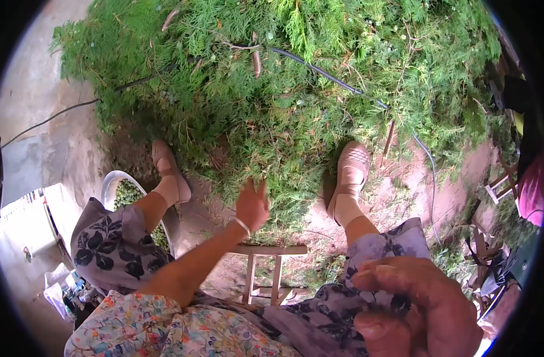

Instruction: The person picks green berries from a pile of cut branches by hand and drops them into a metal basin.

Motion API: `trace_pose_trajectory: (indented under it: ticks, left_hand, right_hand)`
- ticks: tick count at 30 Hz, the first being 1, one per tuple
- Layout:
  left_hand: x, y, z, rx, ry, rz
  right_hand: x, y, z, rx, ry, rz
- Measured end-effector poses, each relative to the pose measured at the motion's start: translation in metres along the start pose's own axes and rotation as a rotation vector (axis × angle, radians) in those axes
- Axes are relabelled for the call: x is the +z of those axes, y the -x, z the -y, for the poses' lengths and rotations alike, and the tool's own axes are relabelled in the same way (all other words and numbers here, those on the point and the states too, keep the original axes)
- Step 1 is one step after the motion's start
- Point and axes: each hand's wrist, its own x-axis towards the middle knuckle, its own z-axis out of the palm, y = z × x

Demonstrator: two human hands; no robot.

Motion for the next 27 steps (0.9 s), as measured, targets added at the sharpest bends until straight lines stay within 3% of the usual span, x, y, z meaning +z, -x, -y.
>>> trace_pose_trajectory:
  ticks: [1, 4, 6, 7, 9, 10, 14, 16, 17, 19, 23, 25, 27]
  left_hand:
    - [-0.002, -0.024, 0.016, 0.056, -0.066, -0.149]
    - [-0.039, -0.081, 0.032, 0.028, -0.018, -0.211]
    - [-0.063, -0.093, 0.024, -0.132, -0.046, -0.240]
    - [-0.060, -0.099, 0.030, -0.129, -0.045, -0.239]
    - [-0.036, -0.111, 0.052, -0.260, 0.078, -0.043]
    - [-0.027, -0.107, 0.062, -0.145, 0.137, -0.139]
    - [-0.019, -0.058, 0.054, -0.127, 0.344, -0.312]
    - [-0.027, -0.039, 0.044, -0.434, 1.337, 0.061]
    - [-0.031, -0.033, 0.039, -0.429, 1.342, 0.065]
    - [-0.041, -0.027, 0.032, -0.377, 1.833, 0.241]
    - [-0.089, -0.028, 0.001, -0.219, 1.954, 0.379]
    - [-0.100, -0.024, 0.008, -0.190, 1.885, 0.421]
    - [-0.095, -0.022, 0.024, -0.077, 1.558, 0.444]
  right_hand:
    - [-0.003, -0.001, 0.001, 0.003, -0.001, -0.002]
    - [-0.011, -0.007, 0.003, -0.067, 0.045, 0.170]
    - [-0.010, -0.010, 0.003, -0.084, 0.081, 0.247]
    - [-0.008, -0.010, 0.003, -0.083, 0.082, 0.244]
    - [-0.001, -0.009, 0.001, -0.128, 0.079, 0.197]
    - [-0.001, -0.009, 0.001, -0.127, 0.081, 0.198]
    - [-0.002, -0.009, -0.001, -0.152, 0.111, 0.221]
    - [0.001, -0.007, 0.000, -0.151, 0.126, 0.230]
    - [0.008, -0.004, 0.003, -0.071, 0.111, 0.124]
    - [0.016, -0.003, 0.004, -0.004, 0.100, 0.010]
    - [0.017, -0.007, -0.005, -0.094, 0.307, 0.047]
    - [0.017, -0.007, -0.006, -0.185, 0.333, 0.019]
    - [0.013, -0.007, -0.005, -0.203, 0.325, 0.017]
